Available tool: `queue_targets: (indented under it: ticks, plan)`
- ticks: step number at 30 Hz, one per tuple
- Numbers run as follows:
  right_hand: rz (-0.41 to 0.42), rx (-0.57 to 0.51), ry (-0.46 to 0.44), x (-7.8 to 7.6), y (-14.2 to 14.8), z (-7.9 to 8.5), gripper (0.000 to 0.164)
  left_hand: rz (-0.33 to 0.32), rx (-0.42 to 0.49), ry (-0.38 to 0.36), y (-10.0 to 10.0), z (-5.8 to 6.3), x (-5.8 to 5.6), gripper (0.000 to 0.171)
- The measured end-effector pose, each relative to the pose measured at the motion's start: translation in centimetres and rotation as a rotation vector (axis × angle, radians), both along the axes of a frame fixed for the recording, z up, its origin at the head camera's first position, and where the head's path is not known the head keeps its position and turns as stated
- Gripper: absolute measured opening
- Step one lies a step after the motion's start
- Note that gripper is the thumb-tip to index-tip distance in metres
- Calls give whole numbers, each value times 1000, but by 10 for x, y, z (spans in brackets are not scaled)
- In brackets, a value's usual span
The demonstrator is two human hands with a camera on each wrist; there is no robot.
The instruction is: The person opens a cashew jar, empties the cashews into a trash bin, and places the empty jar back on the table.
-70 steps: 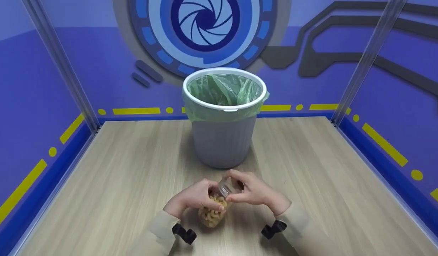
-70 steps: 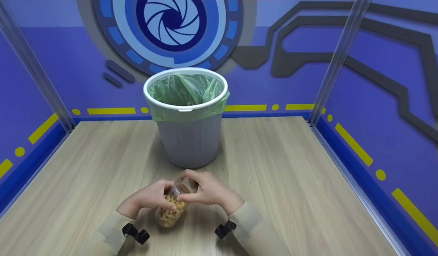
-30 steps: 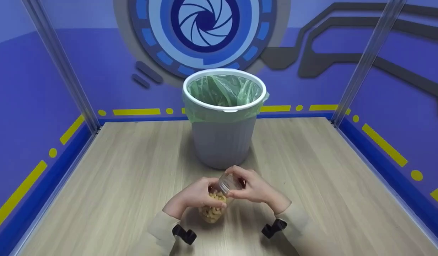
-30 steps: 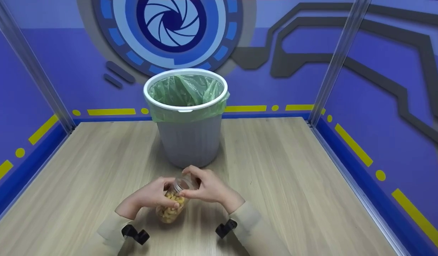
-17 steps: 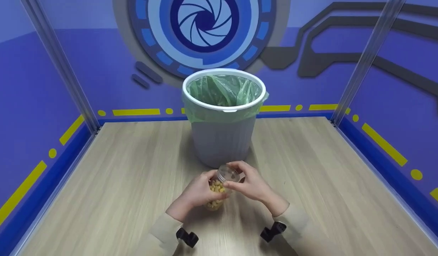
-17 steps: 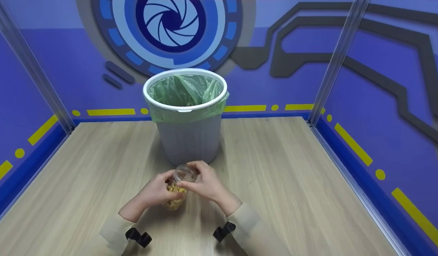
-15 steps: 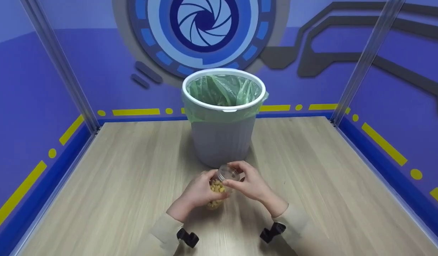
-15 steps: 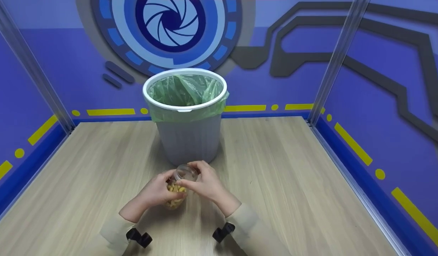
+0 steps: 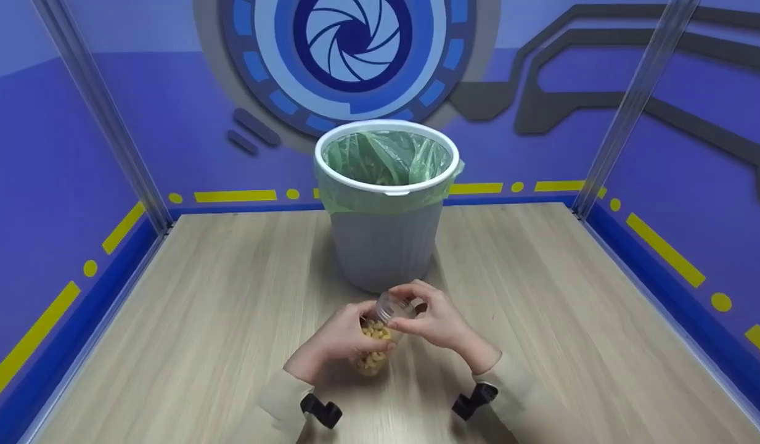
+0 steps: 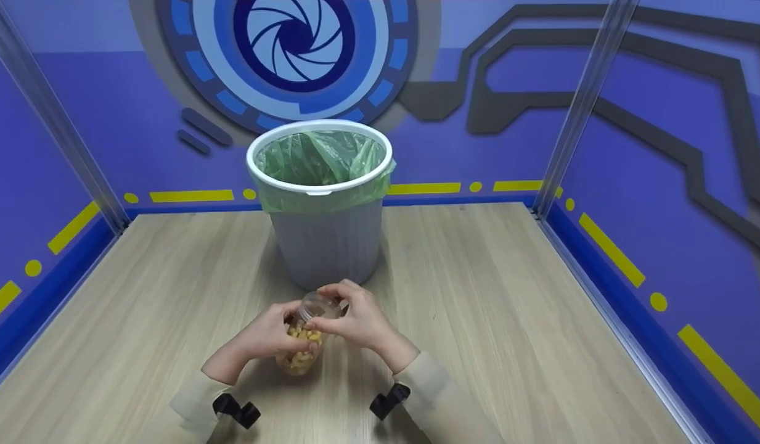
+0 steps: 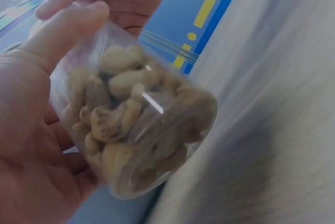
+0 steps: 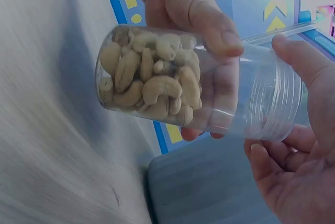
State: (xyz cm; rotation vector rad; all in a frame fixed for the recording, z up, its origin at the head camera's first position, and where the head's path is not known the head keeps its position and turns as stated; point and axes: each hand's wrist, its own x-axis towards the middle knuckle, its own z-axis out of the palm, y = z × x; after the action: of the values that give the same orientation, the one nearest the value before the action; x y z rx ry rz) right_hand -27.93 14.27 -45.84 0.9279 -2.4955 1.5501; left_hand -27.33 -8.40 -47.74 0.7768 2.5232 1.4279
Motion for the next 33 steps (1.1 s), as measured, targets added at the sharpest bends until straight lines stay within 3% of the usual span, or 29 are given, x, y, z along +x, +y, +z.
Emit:
queue_targets:
  ticks: [4, 8, 12, 17, 21, 26, 33]
  plan:
    - [62, 13, 13, -2, 3, 0, 48, -53, 7, -29, -2, 1, 0, 50]
    - [110, 4, 30, -5, 6, -2, 49, -65, 16, -49, -2, 3, 0, 51]
    - [94, -48, -29, -6, 3, -4, 54, 0, 19, -22, 1, 2, -1, 54]
    - [6, -159, -156, -4, -6, -6, 59, 94, 6, 20, 4, -1, -1, 58]
    - [-39, -222, -181, -1, -11, -8, 55, 111, 19, 21, 4, -1, -1, 57]
    - [-23, -254, -176, -1, -11, -10, 55, 83, 41, -20, 2, 0, -2, 54]
    - [108, -295, -176, -4, -6, -11, 56, 10, 88, -102, -2, 1, -2, 51]
